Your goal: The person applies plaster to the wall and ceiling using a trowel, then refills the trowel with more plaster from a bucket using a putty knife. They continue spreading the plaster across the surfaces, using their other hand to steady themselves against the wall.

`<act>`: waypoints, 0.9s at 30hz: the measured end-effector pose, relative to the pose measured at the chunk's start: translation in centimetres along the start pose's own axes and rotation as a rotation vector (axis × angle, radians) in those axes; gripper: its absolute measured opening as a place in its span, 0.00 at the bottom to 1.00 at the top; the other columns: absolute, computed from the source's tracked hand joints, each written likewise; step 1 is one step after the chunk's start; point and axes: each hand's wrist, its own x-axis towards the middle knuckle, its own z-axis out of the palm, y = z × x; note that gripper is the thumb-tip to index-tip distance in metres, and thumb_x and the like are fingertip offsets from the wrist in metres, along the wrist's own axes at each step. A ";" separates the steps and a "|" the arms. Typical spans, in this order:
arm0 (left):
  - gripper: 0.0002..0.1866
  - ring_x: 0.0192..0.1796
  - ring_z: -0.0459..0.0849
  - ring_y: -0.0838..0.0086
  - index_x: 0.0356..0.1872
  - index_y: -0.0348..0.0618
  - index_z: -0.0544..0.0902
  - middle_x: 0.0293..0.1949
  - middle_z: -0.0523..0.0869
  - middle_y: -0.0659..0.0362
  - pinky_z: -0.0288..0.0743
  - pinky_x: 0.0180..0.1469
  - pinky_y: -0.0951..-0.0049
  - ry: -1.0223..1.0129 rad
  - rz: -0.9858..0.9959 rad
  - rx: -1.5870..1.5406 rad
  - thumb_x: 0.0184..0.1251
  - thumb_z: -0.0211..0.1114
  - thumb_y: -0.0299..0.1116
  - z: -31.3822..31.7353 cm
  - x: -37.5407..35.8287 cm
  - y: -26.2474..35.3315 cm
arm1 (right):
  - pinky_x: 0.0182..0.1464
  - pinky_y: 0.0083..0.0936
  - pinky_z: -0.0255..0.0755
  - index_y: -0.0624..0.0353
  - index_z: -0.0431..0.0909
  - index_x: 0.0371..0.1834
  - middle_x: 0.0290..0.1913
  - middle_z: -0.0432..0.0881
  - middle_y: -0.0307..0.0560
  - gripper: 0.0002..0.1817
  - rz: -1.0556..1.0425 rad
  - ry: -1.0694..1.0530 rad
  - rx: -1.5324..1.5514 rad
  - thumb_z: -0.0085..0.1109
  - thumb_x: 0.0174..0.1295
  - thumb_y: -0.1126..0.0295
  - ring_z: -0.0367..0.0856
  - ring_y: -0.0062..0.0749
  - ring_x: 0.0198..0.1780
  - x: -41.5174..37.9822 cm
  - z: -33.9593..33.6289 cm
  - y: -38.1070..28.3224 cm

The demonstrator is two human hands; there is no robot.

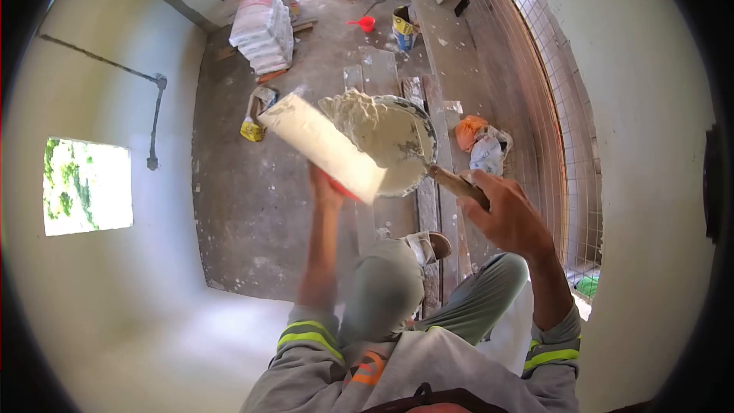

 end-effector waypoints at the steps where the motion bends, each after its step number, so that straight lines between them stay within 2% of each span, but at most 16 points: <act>1: 0.28 0.54 0.81 0.66 0.60 0.48 0.72 0.51 0.82 0.58 0.79 0.55 0.58 -0.052 -0.013 -0.091 0.64 0.64 0.52 0.5 0.6 -1.1 | 0.37 0.39 0.72 0.68 0.74 0.46 0.32 0.78 0.57 0.15 -0.067 0.063 -0.051 0.58 0.62 0.67 0.79 0.47 0.34 -0.4 0.4 -1.2; 2: 0.26 0.52 0.81 0.67 0.59 0.48 0.74 0.50 0.83 0.59 0.80 0.53 0.62 -0.185 -0.078 -0.321 0.65 0.64 0.50 -0.5 2.0 -2.8 | 0.38 0.38 0.73 0.68 0.74 0.47 0.33 0.77 0.56 0.15 -0.089 0.109 -0.126 0.57 0.61 0.69 0.79 0.46 0.36 -0.6 1.0 -2.5; 4: 0.24 0.51 0.81 0.66 0.59 0.47 0.74 0.52 0.82 0.59 0.79 0.54 0.61 -0.106 -0.140 -0.440 0.67 0.61 0.47 5.2 1.9 -1.8 | 0.40 0.36 0.74 0.67 0.74 0.50 0.34 0.77 0.54 0.16 -0.123 0.209 -0.277 0.57 0.60 0.73 0.80 0.44 0.39 -1.0 2.1 -4.8; 5: 0.23 0.52 0.81 0.65 0.59 0.47 0.74 0.52 0.82 0.58 0.78 0.55 0.61 -0.041 -0.138 -0.443 0.68 0.60 0.48 6.1 2.1 -1.6 | 0.40 0.32 0.75 0.67 0.75 0.53 0.35 0.76 0.50 0.19 -0.136 0.243 -0.341 0.57 0.58 0.76 0.79 0.40 0.39 -1.2 2.2 -5.6; 6: 0.23 0.53 0.80 0.64 0.59 0.47 0.74 0.53 0.81 0.58 0.77 0.56 0.60 0.021 -0.138 -0.450 0.69 0.58 0.48 6.9 2.4 -1.6 | 0.40 0.31 0.75 0.67 0.75 0.53 0.34 0.76 0.50 0.19 -0.176 0.286 -0.388 0.57 0.56 0.77 0.79 0.39 0.38 -1.2 2.3 -5.9; 8: 0.24 0.54 0.79 0.64 0.60 0.47 0.74 0.55 0.80 0.58 0.75 0.58 0.59 -0.026 -0.086 -0.409 0.70 0.56 0.49 5.4 4.0 -3.5 | 0.40 0.31 0.75 0.67 0.75 0.54 0.34 0.76 0.50 0.21 -0.249 0.353 -0.481 0.58 0.54 0.78 0.79 0.38 0.37 -1.4 2.5 -6.0; 10: 0.25 0.56 0.78 0.63 0.61 0.48 0.73 0.56 0.79 0.57 0.73 0.60 0.59 -0.249 0.029 -0.299 0.71 0.53 0.52 -0.6 7.9 -8.0 | 0.38 0.31 0.76 0.67 0.75 0.54 0.33 0.75 0.49 0.22 -0.281 0.383 -0.498 0.58 0.52 0.79 0.79 0.38 0.37 -1.7 2.1 -6.2; 11: 0.25 0.56 0.78 0.63 0.61 0.48 0.72 0.56 0.79 0.57 0.73 0.60 0.59 -0.250 0.013 -0.364 0.71 0.53 0.52 -0.1 8.3 -8.0 | 0.37 0.30 0.76 0.67 0.76 0.54 0.33 0.75 0.48 0.22 -0.302 0.401 -0.509 0.59 0.51 0.80 0.79 0.38 0.37 -1.6 1.8 -6.4; 14: 0.26 0.56 0.78 0.63 0.62 0.48 0.72 0.56 0.79 0.57 0.73 0.60 0.60 -0.252 -0.054 -0.547 0.71 0.52 0.52 1.1 8.5 -8.5 | 0.38 0.35 0.74 0.66 0.77 0.53 0.35 0.75 0.49 0.20 -0.246 0.388 -0.453 0.63 0.55 0.76 0.79 0.40 0.37 -1.9 1.4 -6.9; 16: 0.26 0.56 0.78 0.63 0.62 0.48 0.72 0.56 0.79 0.57 0.73 0.60 0.61 -0.255 -0.102 -0.668 0.71 0.51 0.53 2.0 8.6 -8.6 | 0.38 0.36 0.74 0.66 0.77 0.54 0.35 0.75 0.50 0.20 -0.218 0.371 -0.445 0.62 0.56 0.76 0.80 0.42 0.37 -1.6 1.1 -7.1; 20: 0.26 0.55 0.78 0.63 0.62 0.49 0.71 0.55 0.79 0.57 0.73 0.60 0.59 -0.316 -0.106 -0.667 0.71 0.53 0.52 0.5 10.6 -10.0 | 0.37 0.34 0.75 0.66 0.77 0.52 0.35 0.76 0.49 0.18 -0.166 0.361 -0.385 0.59 0.58 0.77 0.80 0.40 0.38 -1.6 0.2 -7.4; 23: 0.26 0.55 0.78 0.63 0.62 0.48 0.71 0.54 0.79 0.57 0.73 0.59 0.58 -0.302 -0.124 -0.684 0.71 0.53 0.52 0.2 10.8 -10.5 | 0.37 0.36 0.75 0.66 0.77 0.52 0.36 0.77 0.50 0.16 -0.118 0.372 -0.236 0.59 0.60 0.76 0.81 0.43 0.36 -1.3 0.2 -7.0; 27: 0.26 0.54 0.78 0.63 0.62 0.47 0.70 0.54 0.79 0.55 0.73 0.59 0.58 -0.291 -0.137 -0.679 0.71 0.53 0.51 0.6 10.5 -10.0 | 0.38 0.33 0.74 0.66 0.76 0.53 0.37 0.80 0.54 0.17 -0.122 0.365 0.046 0.58 0.60 0.75 0.82 0.41 0.34 -1.3 -0.5 -4.7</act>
